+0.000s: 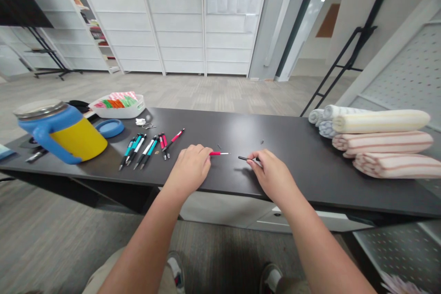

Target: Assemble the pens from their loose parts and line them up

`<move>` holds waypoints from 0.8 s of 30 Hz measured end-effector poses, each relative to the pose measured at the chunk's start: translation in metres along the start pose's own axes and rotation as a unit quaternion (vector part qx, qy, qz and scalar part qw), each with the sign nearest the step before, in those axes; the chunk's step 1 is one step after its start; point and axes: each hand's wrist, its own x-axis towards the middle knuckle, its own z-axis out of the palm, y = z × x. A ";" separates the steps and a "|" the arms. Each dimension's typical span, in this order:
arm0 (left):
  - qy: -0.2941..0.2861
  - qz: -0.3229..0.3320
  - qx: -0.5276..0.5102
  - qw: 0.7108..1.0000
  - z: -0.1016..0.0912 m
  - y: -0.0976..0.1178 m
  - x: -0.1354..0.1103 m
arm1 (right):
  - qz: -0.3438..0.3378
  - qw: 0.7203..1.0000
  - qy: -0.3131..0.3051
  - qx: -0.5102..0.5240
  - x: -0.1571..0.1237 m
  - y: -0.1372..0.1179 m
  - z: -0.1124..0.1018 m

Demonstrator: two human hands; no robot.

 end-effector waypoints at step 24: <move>-0.001 0.022 -0.009 1.000 0.003 0.017 0.002 | -0.065 0.997 0.032 -0.036 -0.007 -0.004 -0.001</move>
